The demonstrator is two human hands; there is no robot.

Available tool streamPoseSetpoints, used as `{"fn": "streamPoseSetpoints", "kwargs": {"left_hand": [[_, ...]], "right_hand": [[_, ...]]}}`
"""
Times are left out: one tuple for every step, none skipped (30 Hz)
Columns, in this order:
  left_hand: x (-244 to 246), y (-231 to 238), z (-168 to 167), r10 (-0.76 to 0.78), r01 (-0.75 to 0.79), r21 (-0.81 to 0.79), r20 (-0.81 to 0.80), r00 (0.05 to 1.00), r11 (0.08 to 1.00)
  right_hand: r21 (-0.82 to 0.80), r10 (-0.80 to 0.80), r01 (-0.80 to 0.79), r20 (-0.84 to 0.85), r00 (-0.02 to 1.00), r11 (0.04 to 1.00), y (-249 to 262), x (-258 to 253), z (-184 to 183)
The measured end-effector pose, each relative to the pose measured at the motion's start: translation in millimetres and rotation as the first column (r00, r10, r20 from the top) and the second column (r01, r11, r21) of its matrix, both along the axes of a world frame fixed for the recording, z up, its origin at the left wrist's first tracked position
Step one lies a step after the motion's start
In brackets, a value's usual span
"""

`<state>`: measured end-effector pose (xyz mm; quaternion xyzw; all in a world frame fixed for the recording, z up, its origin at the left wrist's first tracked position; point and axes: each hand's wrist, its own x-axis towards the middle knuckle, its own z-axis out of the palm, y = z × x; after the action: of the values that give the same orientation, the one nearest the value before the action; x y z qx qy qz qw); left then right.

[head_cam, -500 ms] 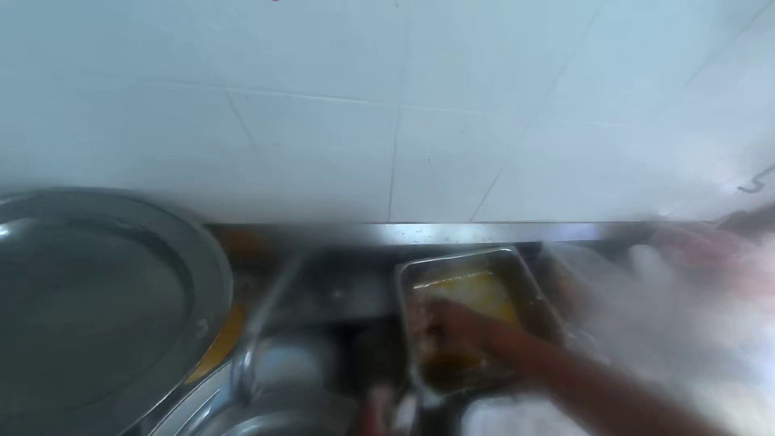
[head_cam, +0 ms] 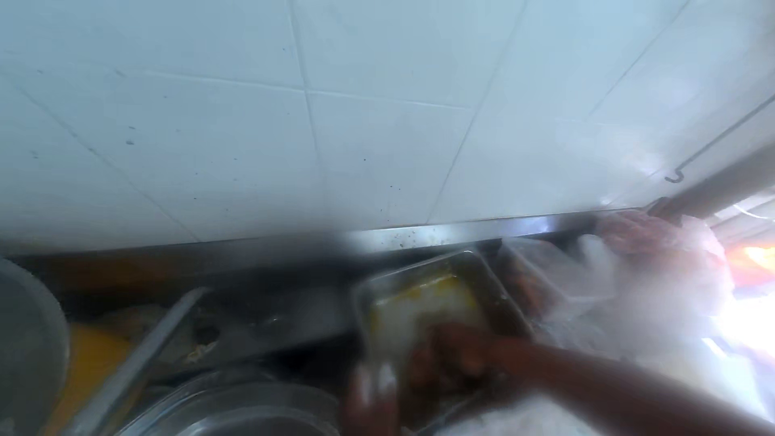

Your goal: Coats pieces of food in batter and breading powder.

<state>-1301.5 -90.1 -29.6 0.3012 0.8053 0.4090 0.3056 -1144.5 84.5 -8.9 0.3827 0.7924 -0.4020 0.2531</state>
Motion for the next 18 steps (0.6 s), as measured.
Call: {"fn": "streamPoseSetpoints", "kwargs": {"left_hand": [[-0.1, 0.5, 2.3, -0.005, 0.005, -0.018, 0.014, 1.0, 1.0], [-2.1, 1.3, 4.9, -0.016, 0.017, -0.036, 0.02, 1.0, 0.999], [-4.3, 1.6, 7.1, -0.023, 0.024, -0.056, 0.024, 0.999, 0.998], [-5.8, 1.2, 8.4, -0.022, 0.025, -0.085, 0.03, 0.999, 0.996], [-7.8, 0.7, 6.0, -0.029, 0.03, -0.091, 0.008, 1.0, 0.995], [-9.7, 0.1, 3.3, -0.041, 0.039, -0.08, -0.013, 0.999, 0.996], [-10.7, -0.1, 2.7, -0.053, 0.052, -0.062, -0.021, 0.998, 0.997], [-10.2, 0.2, 2.0, -0.059, 0.058, -0.057, -0.022, 0.998, 0.997], [-9.1, 0.7, 1.1, -0.058, 0.056, -0.055, -0.021, 0.998, 0.997], [-7.8, 1.7, 0.0, -0.053, 0.052, -0.052, -0.022, 0.998, 0.997], [-6.7, 2.7, -1.4, -0.046, 0.045, -0.045, -0.032, 0.998, 0.998], [-6.1, 3.2, -2.2, -0.04, 0.039, -0.038, -0.045, 0.998, 0.999], [-6.6, 3.2, -2.7, -0.038, 0.036, -0.031, -0.055, 0.998, 0.999], [-7.4, 2.7, -4.7, -0.03, 0.029, -0.014, -0.069, 0.997, 0.999], [-8.3, 1.3, -7.3, -0.022, 0.022, 0.007, -0.073, 0.997, 1.0], [-8.4, -0.6, -10.9, -0.012, 0.015, 0.037, -0.08, 0.997, 0.999], [-7.8, -2.4, -14.1, -0.003, 0.007, 0.056, -0.075, 0.997, 0.998], [-7.0, -3.7, -16.2, 0.007, -0.003, 0.07, -0.062, 0.998, 0.998]], "right_hand": [[-0.083, -0.127, 0.12, -0.089, 0.988, 0.989, 5.5, -11.9, 2.9], [-0.108, -0.216, 0.2, -0.166, 0.962, 0.974, 14.6, -24.2, 10.5], [-0.039, -0.216, 0.212, -0.207, 0.954, 0.976, 26.8, -34.3, 20.7], [0.108, -0.162, 0.184, -0.187, 0.969, 0.977, 40.0, -41.1, 29.5], [0.256, -0.108, 0.131, -0.101, 0.989, 0.958, 51.8, -44.7, 36.0], [0.367, -0.1, 0.091, 0.005, 0.995, 0.926, 59.9, -45.2, 37.9], [0.437, -0.127, 0.069, 0.104, 0.986, 0.897, 63.6, -44.5, 35.0], [0.465, -0.157, 0.062, 0.168, 0.973, 0.883, 60.8, -45.7, 32.1], [0.473, -0.159, 0.06, 0.172, 0.972, 0.879, 54.1, -49.2, 25.4], [0.464, -0.118, 0.055, 0.109, 0.987, 0.884, 44.9, -53.8, 13.3], [0.429, -0.031, 0.021, 0.016, 0.999, 0.903, 31.9, -58.6, 0.5], [0.362, 0.074, -0.038, -0.088, 0.993, 0.931, 16.3, -62.1, -9.6], [0.277, 0.168, -0.115, -0.176, 0.97, 0.954, 1.6, -62.7, -15.0], [0.205, 0.253, -0.206, -0.235, 0.939, 0.957, -9.9, -59.2, -13.7], [0.142, 0.332, -0.304, -0.254, 0.908, 0.942, -16.9, -51.1, -5.4], [0.089, 0.396, -0.386, -0.204, 0.895, 0.918, -20.0, -39.5, 5.9], [0.029, 0.431, -0.43, -0.084, 0.899, 0.902, -19.0, -27.1, 18.2], [-0.007, 0.437, -0.438, 0.068, 0.897, 0.899, -13.2, -14.8, 26.9]]}}
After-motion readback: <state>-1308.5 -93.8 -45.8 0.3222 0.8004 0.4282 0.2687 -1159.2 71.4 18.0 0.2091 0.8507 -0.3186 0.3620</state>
